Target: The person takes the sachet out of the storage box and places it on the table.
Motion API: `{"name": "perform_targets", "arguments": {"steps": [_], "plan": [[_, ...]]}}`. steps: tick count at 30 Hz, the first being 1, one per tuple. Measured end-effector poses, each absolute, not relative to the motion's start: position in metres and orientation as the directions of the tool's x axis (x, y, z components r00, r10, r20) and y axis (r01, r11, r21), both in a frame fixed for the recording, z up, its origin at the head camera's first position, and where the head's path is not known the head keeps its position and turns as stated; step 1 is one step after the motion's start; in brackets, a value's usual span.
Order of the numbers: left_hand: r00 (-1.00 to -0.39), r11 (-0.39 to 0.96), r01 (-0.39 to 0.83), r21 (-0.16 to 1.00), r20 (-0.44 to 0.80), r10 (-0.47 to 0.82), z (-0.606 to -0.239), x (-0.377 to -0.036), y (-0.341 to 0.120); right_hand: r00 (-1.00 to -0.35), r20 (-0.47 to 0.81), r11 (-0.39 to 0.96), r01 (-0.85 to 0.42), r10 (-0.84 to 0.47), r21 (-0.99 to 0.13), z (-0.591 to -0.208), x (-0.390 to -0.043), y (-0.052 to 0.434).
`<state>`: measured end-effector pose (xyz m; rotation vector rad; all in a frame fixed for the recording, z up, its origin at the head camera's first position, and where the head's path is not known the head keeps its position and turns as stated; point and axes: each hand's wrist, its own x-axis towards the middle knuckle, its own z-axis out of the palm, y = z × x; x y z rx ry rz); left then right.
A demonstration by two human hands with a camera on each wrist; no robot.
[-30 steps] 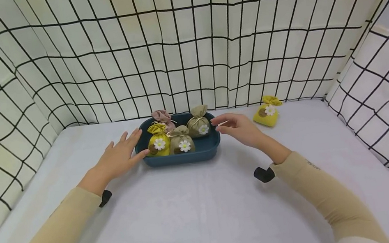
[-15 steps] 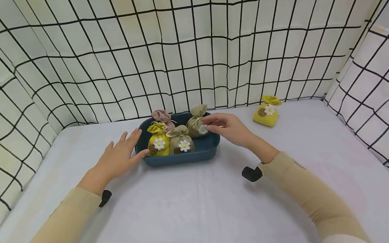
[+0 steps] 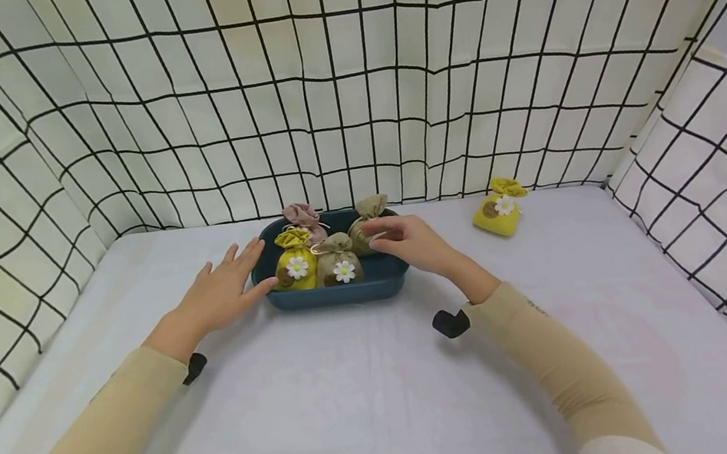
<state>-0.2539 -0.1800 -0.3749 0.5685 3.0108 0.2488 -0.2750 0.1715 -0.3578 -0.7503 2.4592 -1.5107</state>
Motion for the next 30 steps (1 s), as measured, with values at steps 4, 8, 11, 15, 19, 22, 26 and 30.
{"name": "perform_targets", "arguments": {"steps": [4,8,11,15,19,22,26,30], "plan": [[-0.929,0.917,0.358,0.175,-0.031,0.369,-0.374,-0.255,-0.181,-0.86,0.098,0.379,-0.32,-0.501,-0.868,-0.356,-0.277,0.166],[-0.928,0.914,0.36,0.187,-0.023,0.371,-0.375,-0.254,-0.181,-0.859,0.072,0.412,-0.314,-0.507,-0.855,-0.357,-0.279,0.162],[-0.928,0.912,0.362,0.191,-0.02,0.372,-0.376,-0.254,-0.181,-0.862,0.046,0.463,-0.315,-0.505,-0.829,-0.358,-0.279,0.16],[-0.929,0.915,0.359,0.184,-0.017,0.368,-0.375,-0.252,-0.181,-0.861,0.02,0.508,-0.318,-0.508,-0.801,-0.358,-0.28,0.156],[-0.93,0.916,0.359,0.179,-0.012,0.367,-0.376,-0.252,-0.18,-0.852,-0.007,0.558,-0.337,-0.524,-0.759,-0.358,-0.282,0.152],[-0.93,0.917,0.36,0.175,-0.012,0.367,-0.377,-0.253,-0.18,-0.84,-0.033,0.599,-0.359,-0.542,-0.715,-0.358,-0.284,0.15],[-0.931,0.918,0.358,0.168,-0.013,0.365,-0.377,-0.253,-0.181,-0.826,-0.068,0.617,-0.361,-0.56,-0.699,-0.357,-0.285,0.147],[-0.931,0.919,0.357,0.168,-0.013,0.364,-0.377,-0.253,-0.181,-0.825,-0.089,0.625,-0.348,-0.558,-0.699,-0.356,-0.287,0.144]]}}
